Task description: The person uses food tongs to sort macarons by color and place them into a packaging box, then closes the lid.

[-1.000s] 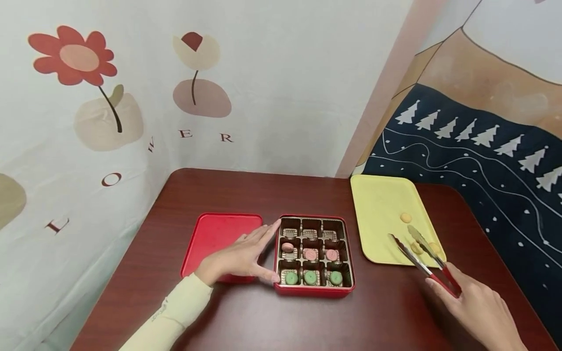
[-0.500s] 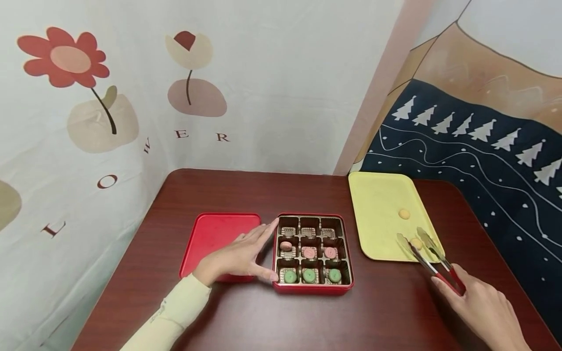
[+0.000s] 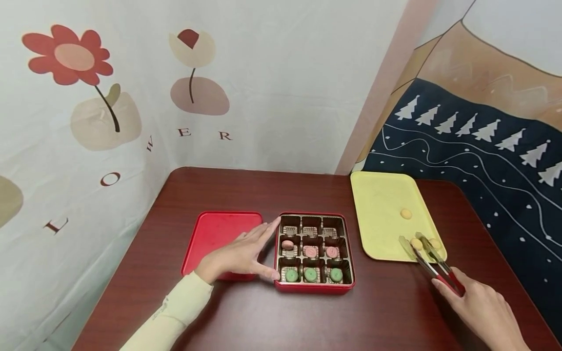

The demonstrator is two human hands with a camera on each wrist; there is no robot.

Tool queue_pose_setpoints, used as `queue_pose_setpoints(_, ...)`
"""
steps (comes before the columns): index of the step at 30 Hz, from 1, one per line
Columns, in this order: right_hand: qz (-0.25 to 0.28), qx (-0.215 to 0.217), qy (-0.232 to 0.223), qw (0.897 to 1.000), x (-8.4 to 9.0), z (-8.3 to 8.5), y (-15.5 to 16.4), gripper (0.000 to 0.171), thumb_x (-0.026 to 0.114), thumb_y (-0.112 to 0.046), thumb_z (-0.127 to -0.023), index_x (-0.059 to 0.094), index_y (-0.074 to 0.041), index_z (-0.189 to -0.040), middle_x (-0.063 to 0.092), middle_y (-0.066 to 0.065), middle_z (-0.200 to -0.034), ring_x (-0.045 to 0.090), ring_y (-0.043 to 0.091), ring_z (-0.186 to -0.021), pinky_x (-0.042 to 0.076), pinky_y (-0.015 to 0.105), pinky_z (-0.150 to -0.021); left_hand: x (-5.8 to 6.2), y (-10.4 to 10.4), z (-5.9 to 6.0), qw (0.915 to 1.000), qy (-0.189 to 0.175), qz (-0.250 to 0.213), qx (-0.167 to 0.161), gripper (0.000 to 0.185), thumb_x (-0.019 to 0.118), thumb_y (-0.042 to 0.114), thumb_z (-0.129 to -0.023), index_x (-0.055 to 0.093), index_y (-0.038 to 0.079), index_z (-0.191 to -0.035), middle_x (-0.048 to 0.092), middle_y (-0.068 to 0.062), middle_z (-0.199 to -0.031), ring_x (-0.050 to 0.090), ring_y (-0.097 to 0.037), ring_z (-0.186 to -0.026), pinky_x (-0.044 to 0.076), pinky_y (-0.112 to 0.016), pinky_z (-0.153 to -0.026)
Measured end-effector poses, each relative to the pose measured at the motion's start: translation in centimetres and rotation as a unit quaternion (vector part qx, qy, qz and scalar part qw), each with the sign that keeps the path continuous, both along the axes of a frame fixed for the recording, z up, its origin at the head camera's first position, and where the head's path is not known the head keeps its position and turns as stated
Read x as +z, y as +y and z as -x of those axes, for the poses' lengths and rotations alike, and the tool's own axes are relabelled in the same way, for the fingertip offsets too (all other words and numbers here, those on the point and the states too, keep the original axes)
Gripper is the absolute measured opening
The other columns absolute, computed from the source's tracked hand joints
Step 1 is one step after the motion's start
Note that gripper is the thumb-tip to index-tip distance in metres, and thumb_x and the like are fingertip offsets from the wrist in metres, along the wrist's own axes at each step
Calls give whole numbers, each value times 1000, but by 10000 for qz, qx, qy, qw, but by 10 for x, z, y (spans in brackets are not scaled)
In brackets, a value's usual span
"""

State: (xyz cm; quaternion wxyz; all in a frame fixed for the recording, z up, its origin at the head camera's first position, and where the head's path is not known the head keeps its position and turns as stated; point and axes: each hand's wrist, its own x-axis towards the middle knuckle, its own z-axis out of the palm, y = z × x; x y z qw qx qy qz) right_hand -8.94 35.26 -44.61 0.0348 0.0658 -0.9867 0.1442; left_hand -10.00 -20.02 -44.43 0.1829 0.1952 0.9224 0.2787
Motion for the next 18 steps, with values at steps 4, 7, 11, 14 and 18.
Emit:
queue_pose_setpoints(4, 61, -4, 58, 10000, 0, -4, 0, 59, 80, -42, -101, 68, 8, -130, 70, 25, -84, 66, 44, -69, 49, 68, -58, -1, 2, 2, 10000, 11, 42, -45, 139, 83, 76, -82, -9, 33, -176, 16, -15, -180, 11, -35, -166, 14, -70, -127)
queue_pose_setpoints(7, 85, -25, 132, 9999, -1, -7, -1, 55, 82, -40, -99, 69, 5, -129, 69, 17, -78, 63, 38, -64, 48, 65, -56, -1, 3, 3, 10000, 8, 46, -58, 139, 83, 76, -81, -9, 34, -176, 16, -14, -180, 11, -35, -166, 14, -69, -127)
queue_pose_setpoints(11, 78, 30, 239, 9997, -1, -7, -4, 51, 83, -36, -99, 72, 2, -131, 64, 8, -69, 58, 31, -61, 46, 56, -51, -2, 3, 2, 10000, -30, -52, -20, 139, 85, 74, -82, -9, 34, -176, 17, -15, -180, 11, -35, -166, 14, -70, -127)
queue_pose_setpoints(14, 132, 152, 377, 9991, -2, -8, -6, 44, 84, -31, -98, 74, -3, -130, 60, 2, -64, 57, 29, -59, 44, 52, -48, -3, 1, 2, 9999, -33, -102, 8, 139, 86, 73, -82, -8, 33, -176, 18, -16, -180, 12, -36, -166, 14, -72, -126)
queue_pose_setpoints(18, 210, 212, 599, 9978, -4, -9, -6, 40, 85, -24, -97, 76, -3, -129, 69, 13, -70, 63, 39, -62, 46, 59, -50, -2, 0, 3, 10000, 43, -80, -41, 139, 85, 74, -82, -7, 31, -177, 18, -17, -179, 12, -38, -166, 15, -73, -125)
